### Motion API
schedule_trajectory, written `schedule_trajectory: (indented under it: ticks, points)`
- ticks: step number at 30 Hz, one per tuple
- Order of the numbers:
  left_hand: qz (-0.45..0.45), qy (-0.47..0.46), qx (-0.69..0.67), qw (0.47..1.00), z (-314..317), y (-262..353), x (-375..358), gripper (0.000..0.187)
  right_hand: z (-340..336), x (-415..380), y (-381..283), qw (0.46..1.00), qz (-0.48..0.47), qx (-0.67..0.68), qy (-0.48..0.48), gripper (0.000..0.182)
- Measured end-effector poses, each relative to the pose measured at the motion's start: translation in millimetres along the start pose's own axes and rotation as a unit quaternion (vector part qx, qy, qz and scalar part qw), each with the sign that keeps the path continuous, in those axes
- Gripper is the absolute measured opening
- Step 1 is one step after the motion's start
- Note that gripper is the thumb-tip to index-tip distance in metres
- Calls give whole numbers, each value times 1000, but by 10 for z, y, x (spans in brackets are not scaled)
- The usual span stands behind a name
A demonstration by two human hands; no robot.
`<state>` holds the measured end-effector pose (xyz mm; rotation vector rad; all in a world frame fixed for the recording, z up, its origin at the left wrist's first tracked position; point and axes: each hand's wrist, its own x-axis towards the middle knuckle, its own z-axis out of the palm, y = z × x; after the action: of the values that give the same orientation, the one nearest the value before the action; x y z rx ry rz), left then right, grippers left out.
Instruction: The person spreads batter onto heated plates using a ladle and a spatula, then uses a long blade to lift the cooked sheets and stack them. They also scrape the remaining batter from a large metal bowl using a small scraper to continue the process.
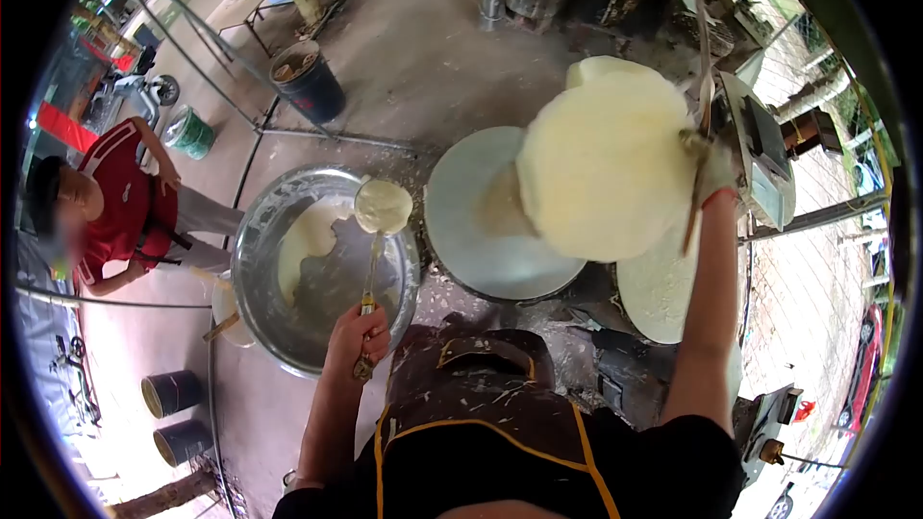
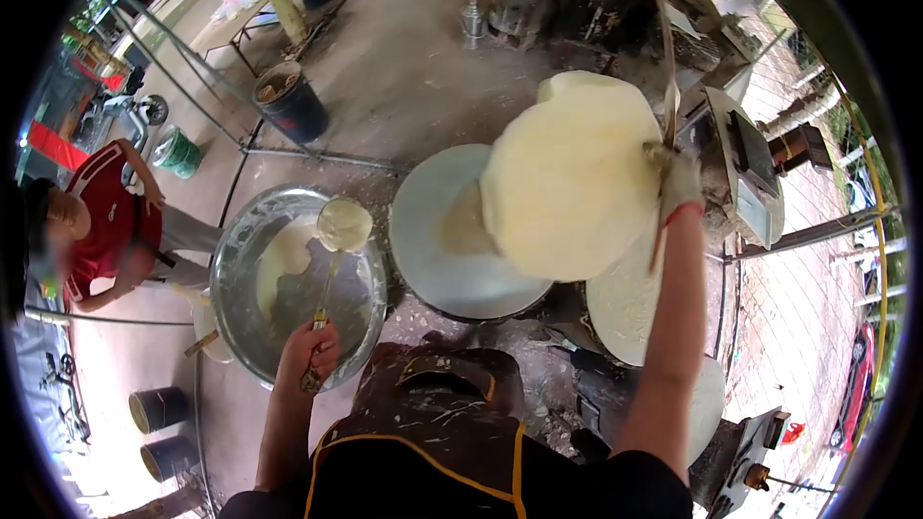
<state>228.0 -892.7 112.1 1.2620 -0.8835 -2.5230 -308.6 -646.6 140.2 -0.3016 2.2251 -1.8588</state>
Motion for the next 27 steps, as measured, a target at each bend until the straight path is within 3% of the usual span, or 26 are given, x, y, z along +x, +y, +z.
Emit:
schedule_trajectory:
  ticks: [1,3,5,6,8,9,11,14,17,20,27]
  points:
    - [-1,-3,1,1000,75,-12,9,14,-189,329,-97,999,16,-15,26,22]
    - [1,0,-8,1000,281,-64,39,13,-227,347,-844,966,-190,-176,8,26]
    - [10,15,-27,999,516,-104,77,10,-101,289,-1384,852,-237,-465,46,27]
    - [11,26,-22,999,620,-129,108,5,-86,392,-1381,839,-261,-476,34,26]
    - [11,33,-44,998,801,-179,165,3,88,566,-1254,617,-277,-737,10,23]
    - [11,37,-56,998,888,-204,195,4,134,741,-982,722,-247,-646,1,24]
    - [17,41,-60,997,1072,-233,236,3,280,1109,-409,677,-274,-683,-21,24]
    - [22,46,-60,997,1318,-266,253,4,624,1336,196,652,-243,-717,-34,21]
    - [14,55,-63,996,1510,-296,295,6,915,1365,550,661,-191,-720,-86,20]
    - [14,61,-68,996,1640,-331,306,9,993,1438,1107,709,-252,-650,-107,19]
    - [-7,36,-59,998,1678,-386,400,12,1080,1324,1172,772,-250,-581,-70,18]
